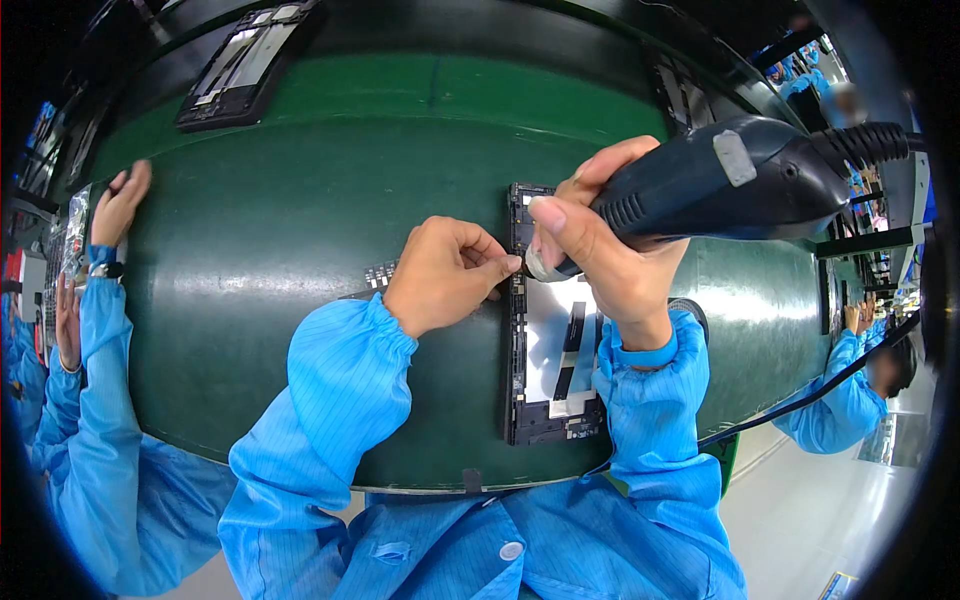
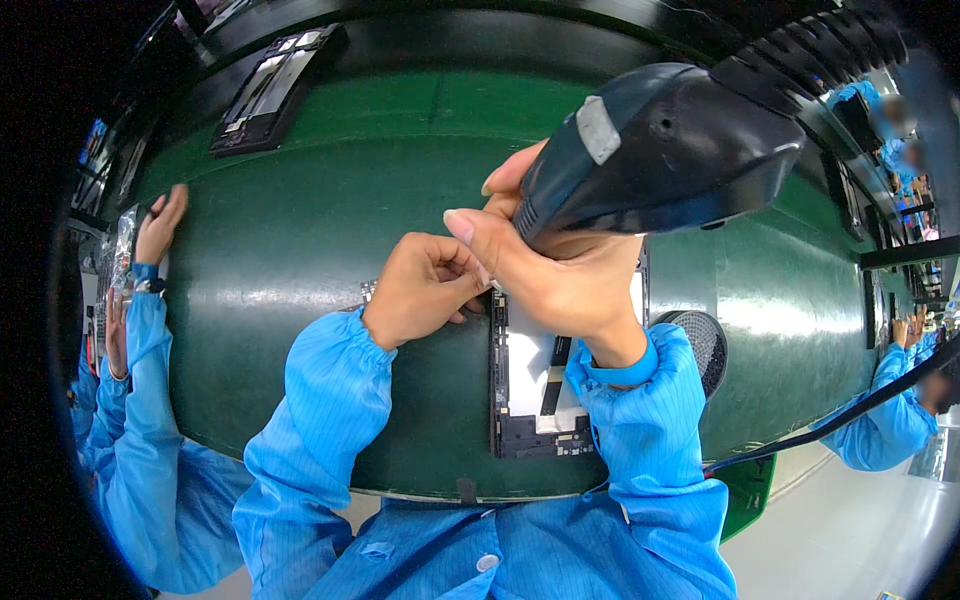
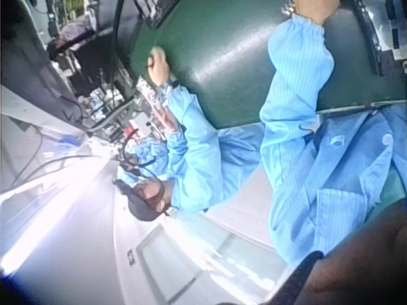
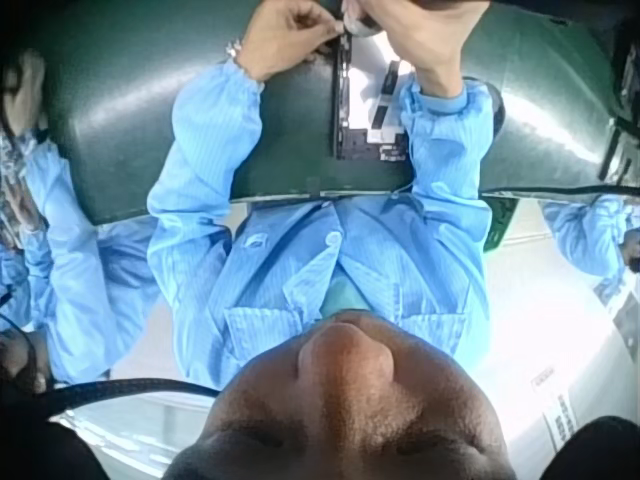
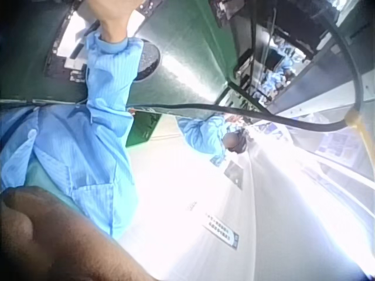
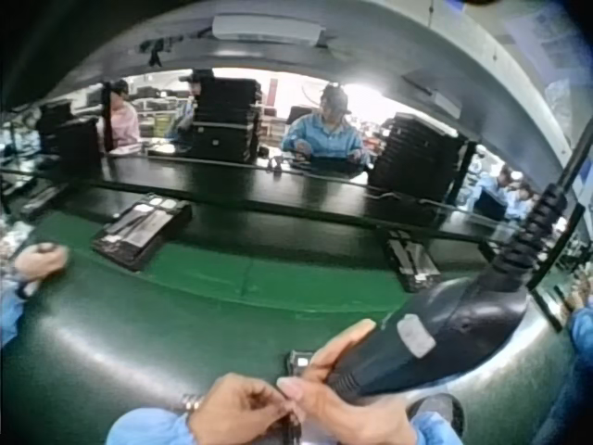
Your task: Assembling internal components into a tablet frame using an electric screwdriver on a factory assembly line.
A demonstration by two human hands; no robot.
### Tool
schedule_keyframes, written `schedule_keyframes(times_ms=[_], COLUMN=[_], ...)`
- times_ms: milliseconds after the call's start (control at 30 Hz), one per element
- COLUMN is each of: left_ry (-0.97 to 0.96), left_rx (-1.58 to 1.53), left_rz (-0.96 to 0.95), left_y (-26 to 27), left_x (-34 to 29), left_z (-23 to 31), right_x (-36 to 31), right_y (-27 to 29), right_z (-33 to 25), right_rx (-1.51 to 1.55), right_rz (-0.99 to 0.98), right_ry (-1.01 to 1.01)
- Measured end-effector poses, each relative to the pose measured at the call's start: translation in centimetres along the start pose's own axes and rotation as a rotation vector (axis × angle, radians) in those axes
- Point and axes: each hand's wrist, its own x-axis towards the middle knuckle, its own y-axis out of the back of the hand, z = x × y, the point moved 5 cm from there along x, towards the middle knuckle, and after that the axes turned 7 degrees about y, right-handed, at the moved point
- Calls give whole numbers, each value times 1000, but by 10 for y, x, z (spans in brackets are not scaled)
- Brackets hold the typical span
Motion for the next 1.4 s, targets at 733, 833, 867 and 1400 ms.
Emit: schedule_keyframes(times_ms=[733, 833, 867, 1400], left_ry=[3, 7, 6, -56], left_rx=[-8, -9, -12, -31], left_rz=[-4, -9, -11, -10], left_y=[1, 1, 0, 1], left_x=[-3, -2, -2, -2], left_z=[-4, 2, 2, -5], right_x=[-1, 4, 4, 2], right_y=[-12, -12, -13, -22], right_z=[-6, -7, -8, -9], right_rx=[18, 4, -16, -218], right_rz=[-120, -157, -191, -367], right_ry=[5, 10, 19, 157])
